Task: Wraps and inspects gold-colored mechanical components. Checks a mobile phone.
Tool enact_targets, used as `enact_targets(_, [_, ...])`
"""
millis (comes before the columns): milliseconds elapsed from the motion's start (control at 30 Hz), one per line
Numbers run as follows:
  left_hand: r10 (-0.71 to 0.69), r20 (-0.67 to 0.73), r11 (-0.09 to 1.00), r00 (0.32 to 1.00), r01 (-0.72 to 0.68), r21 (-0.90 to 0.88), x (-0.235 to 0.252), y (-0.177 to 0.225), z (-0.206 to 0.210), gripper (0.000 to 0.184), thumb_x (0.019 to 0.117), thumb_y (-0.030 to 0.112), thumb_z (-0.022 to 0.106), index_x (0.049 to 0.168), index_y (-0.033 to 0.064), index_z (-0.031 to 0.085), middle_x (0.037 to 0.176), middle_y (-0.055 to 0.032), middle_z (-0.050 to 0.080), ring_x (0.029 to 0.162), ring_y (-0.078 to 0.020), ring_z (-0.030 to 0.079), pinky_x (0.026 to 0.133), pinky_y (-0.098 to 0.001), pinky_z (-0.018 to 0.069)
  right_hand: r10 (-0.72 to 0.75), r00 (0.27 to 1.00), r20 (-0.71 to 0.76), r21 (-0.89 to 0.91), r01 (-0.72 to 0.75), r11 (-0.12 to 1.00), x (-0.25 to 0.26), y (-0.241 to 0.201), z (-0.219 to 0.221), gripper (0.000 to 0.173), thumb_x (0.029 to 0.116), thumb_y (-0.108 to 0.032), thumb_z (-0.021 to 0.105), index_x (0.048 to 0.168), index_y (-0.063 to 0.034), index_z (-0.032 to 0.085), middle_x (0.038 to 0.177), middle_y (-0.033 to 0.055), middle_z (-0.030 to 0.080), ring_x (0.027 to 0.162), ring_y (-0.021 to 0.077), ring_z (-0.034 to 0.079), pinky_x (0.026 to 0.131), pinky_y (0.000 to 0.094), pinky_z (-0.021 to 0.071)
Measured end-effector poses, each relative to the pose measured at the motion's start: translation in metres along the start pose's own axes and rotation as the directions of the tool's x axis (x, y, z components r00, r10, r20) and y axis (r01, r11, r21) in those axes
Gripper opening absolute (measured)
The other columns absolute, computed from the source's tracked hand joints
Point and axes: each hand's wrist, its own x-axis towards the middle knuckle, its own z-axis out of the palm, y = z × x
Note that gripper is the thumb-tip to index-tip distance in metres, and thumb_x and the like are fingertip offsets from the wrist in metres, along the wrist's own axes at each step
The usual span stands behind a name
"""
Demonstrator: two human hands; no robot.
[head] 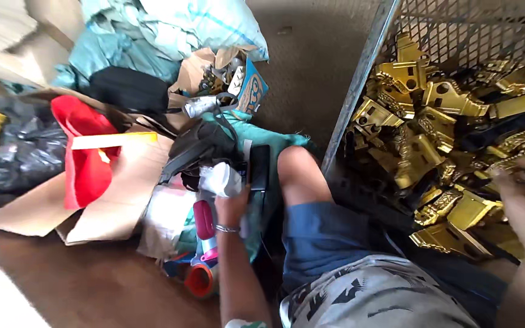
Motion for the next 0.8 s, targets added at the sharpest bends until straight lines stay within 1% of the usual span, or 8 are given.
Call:
enact_targets(67, [-0.189, 0.223, 0.959, 0.956, 0.131, 0.250, 0.029, -0.032, -0.008, 0.064, 0.0880, 0.023, 0.081, 0.133, -0.0147, 0.055, 0.133, -0.0352, 0.058, 0.132, -0.0444, 0.053, 0.114, -0.0569, 0.0361, -0.020, 0.999, 0.049, 0.030, 0.018, 0.999, -0.006, -0.009, 0.005, 0.052, 0.0989, -0.033, 0.065, 0.129, 0.0089, 0.062, 0.129, 0.0366, 0.056, 0.108, 0.0388, 0.064, 0.089, 0.0399, 0.0563])
enact_targets(167, [-0.312, 0.412, 0.912, 0.856, 0.148, 0.383, 0.041, -0.033, 0.003, 0.068, 0.0860, 0.027, 0.084, 0.133, -0.0124, 0.055, 0.134, -0.0317, 0.058, 0.131, -0.0411, 0.054, 0.114, -0.0538, 0.0380, -0.045, 0.995, 0.091, 0.071, 0.038, 0.997, -0.010, -0.029, 0.010, 0.043, 0.0979, -0.025, 0.066, 0.125, 0.0092, 0.064, 0.129, 0.0351, 0.057, 0.109, 0.0366, 0.065, 0.089, 0.0375, 0.0577])
enact_targets(233, [-0.394, 0.399, 0.874, 0.828, 0.204, 0.441, 0.044, -0.033, 0.014, 0.064, 0.0859, 0.022, 0.083, 0.131, -0.0135, 0.056, 0.133, -0.0330, 0.058, 0.130, -0.0431, 0.054, 0.111, -0.0563, 0.0391, -0.095, 0.991, 0.097, 0.107, 0.085, 0.991, -0.010, -0.032, 0.013, 0.040, 0.0972, -0.023, 0.066, 0.122, 0.0088, 0.066, 0.127, 0.0331, 0.058, 0.107, 0.0318, 0.066, 0.087, 0.0334, 0.0586])
enact_targets(367, [-0.379, 0.301, 0.868, 0.875, 0.223, 0.443, 0.045, -0.035, 0.012, 0.069, 0.0812, 0.028, 0.087, 0.127, -0.0139, 0.058, 0.128, -0.0348, 0.060, 0.126, -0.0462, 0.056, 0.109, -0.0592, 0.0408, -0.154, 0.985, 0.084, 0.163, 0.139, 0.977, -0.018, -0.031, 0.021, 0.034, 0.0964, -0.021, 0.065, 0.115, 0.0074, 0.069, 0.120, 0.0281, 0.063, 0.101, 0.0236, 0.068, 0.084, 0.0278, 0.0587])
enact_targets(467, [-0.184, 0.059, 0.962, 0.981, 0.167, 0.218, 0.000, -0.019, 0.008, 0.086, 0.0665, 0.033, 0.095, 0.124, -0.0175, 0.057, 0.118, -0.0358, 0.064, 0.117, -0.0468, 0.061, 0.103, -0.0608, 0.0447, -0.193, 0.974, 0.118, 0.159, 0.174, 0.972, -0.031, -0.035, 0.031, 0.029, 0.0959, -0.019, 0.064, 0.109, 0.0053, 0.072, 0.114, 0.0255, 0.068, 0.098, 0.0243, 0.069, 0.080, 0.0303, 0.0590])
enact_targets(567, [0.038, -0.146, 0.970, 0.989, -0.072, -0.234, -0.048, -0.002, 0.023, 0.092, 0.0572, 0.018, 0.096, 0.129, -0.0181, 0.051, 0.115, -0.0245, 0.067, 0.108, -0.0238, 0.067, 0.097, -0.0400, 0.0547, -0.310, 0.930, 0.199, 0.233, 0.262, 0.936, -0.049, -0.059, 0.055, 0.023, 0.0951, -0.017, 0.065, 0.102, 0.0028, 0.075, 0.108, 0.0218, 0.071, 0.092, 0.0250, 0.071, 0.075, 0.0339, 0.0599])
enact_targets(667, [0.194, -0.129, 0.849, 0.973, -0.232, -0.474, -0.066, 0.033, 0.032, 0.079, 0.0673, 0.021, 0.090, 0.128, -0.0121, 0.051, 0.113, -0.0106, 0.067, 0.104, -0.0076, 0.065, 0.094, -0.0277, 0.0548, -0.525, 0.809, 0.264, 0.493, 0.355, 0.794, -0.063, -0.094, 0.087, 0.016, 0.0944, -0.016, 0.067, 0.098, -0.0021, 0.075, 0.105, 0.0115, 0.073, 0.099, 0.0121, 0.070, 0.086, 0.0238, 0.0585])
enact_targets(800, [0.361, -0.197, 0.851, 0.912, -0.408, -0.332, -0.044, 0.077, 0.026, 0.059, 0.0815, 0.037, 0.081, 0.116, -0.0085, 0.065, 0.108, -0.0105, 0.071, 0.104, -0.0084, 0.067, 0.094, -0.0273, 0.0549, -0.675, 0.682, 0.282, 0.674, 0.360, 0.645, -0.068, -0.125, 0.104, 0.013, 0.0951, -0.013, 0.067, 0.097, -0.0016, 0.074, 0.102, 0.0096, 0.073, 0.098, 0.0064, 0.068, 0.088, 0.0164, 0.0549])
